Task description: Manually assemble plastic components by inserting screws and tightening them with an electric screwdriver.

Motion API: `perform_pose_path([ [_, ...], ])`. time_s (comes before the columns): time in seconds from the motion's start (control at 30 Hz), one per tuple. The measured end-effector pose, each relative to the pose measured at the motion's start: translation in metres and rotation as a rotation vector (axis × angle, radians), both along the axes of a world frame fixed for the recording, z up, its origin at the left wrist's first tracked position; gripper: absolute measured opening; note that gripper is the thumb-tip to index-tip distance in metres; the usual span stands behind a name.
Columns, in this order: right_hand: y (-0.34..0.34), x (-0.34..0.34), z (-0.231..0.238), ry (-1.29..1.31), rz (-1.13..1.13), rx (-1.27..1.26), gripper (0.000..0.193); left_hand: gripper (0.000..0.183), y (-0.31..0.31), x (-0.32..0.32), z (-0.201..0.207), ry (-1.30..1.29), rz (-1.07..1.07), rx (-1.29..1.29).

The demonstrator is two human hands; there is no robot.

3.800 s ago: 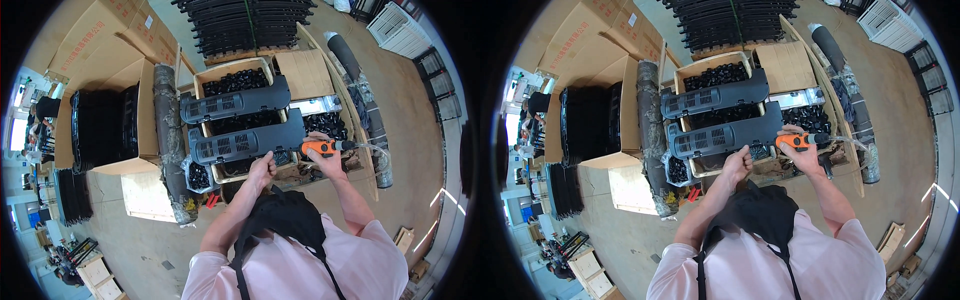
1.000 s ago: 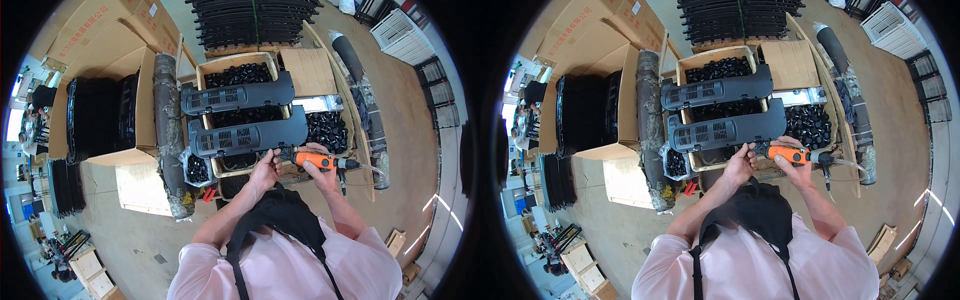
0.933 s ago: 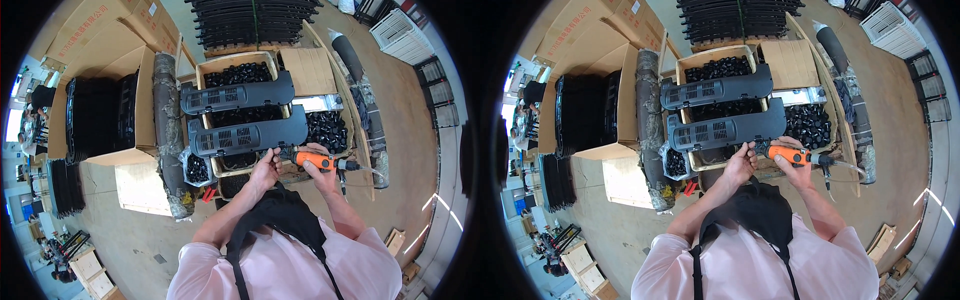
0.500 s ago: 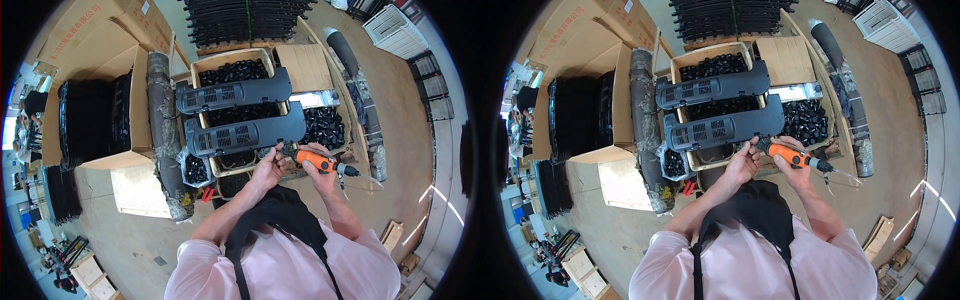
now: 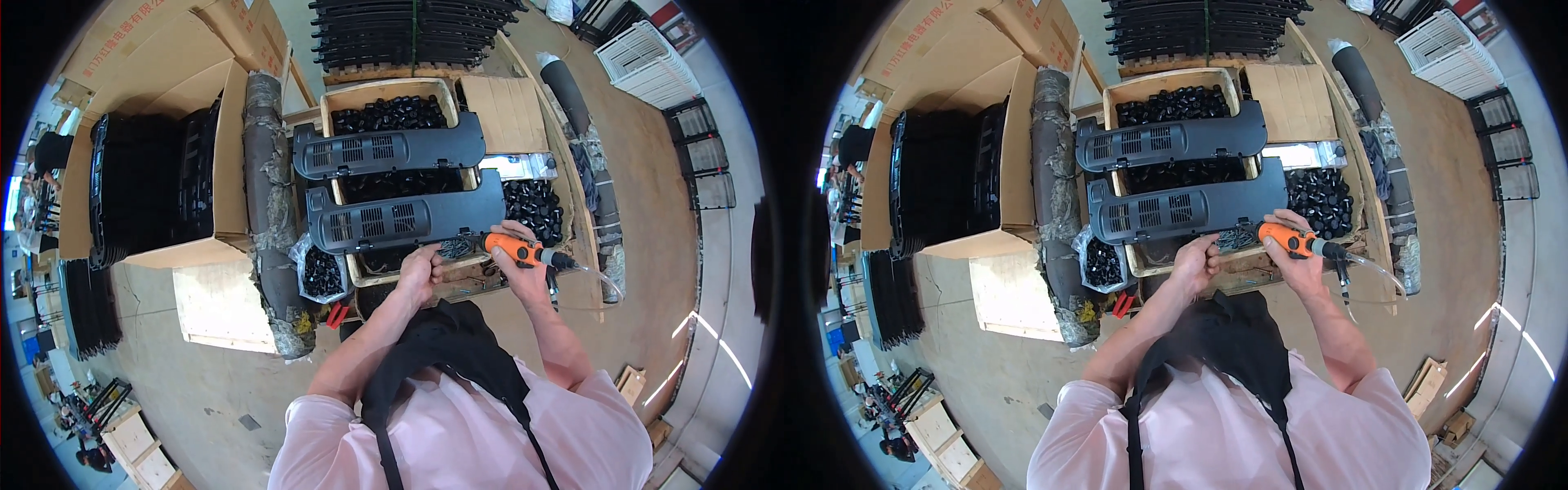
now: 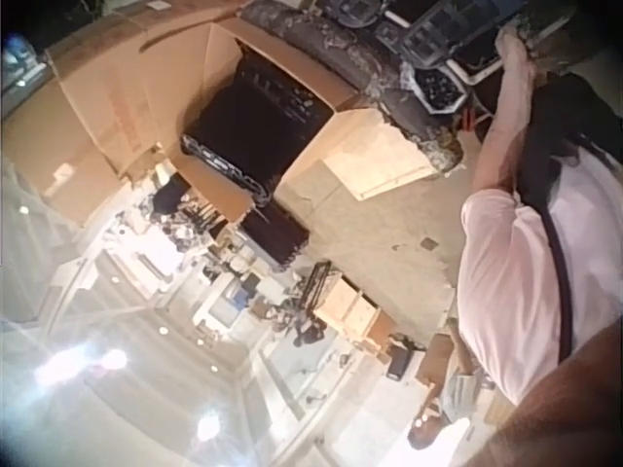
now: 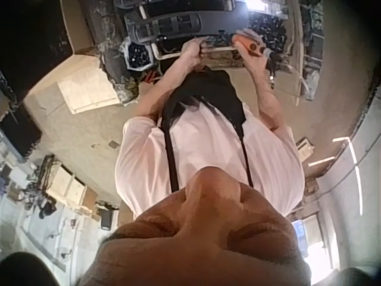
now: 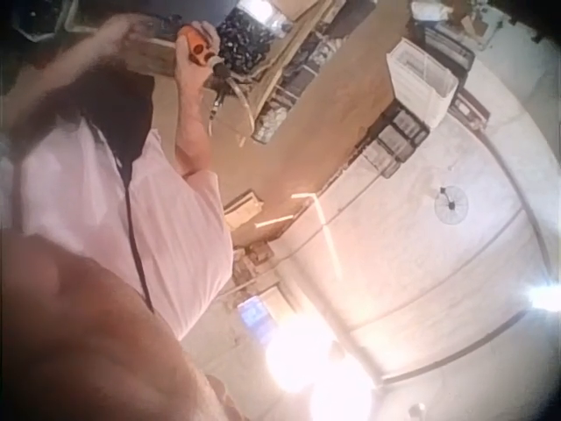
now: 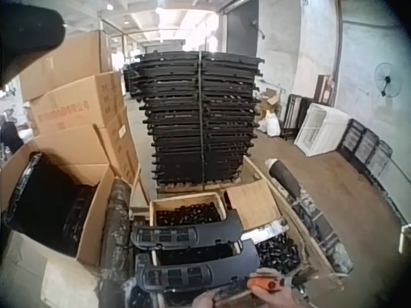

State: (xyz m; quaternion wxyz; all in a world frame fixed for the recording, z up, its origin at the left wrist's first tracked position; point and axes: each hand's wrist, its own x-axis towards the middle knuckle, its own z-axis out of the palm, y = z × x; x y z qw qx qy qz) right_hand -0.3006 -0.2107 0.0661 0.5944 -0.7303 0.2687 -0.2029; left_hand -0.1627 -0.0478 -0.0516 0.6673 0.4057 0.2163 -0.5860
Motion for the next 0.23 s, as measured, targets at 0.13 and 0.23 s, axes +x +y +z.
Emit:
perform_pose_path([
  [0.13,0.0,0.006,-0.004,0.001,0.007,0.03,0.052,0.017,-0.01,0.001,0.0,0.013,-0.004,0.041],
  [0.23,-0.002,0.011,-0.005,0.052,0.055,0.012,0.052,0.019,-0.014,0.003,-0.007,0.037,0.005,0.028],
])
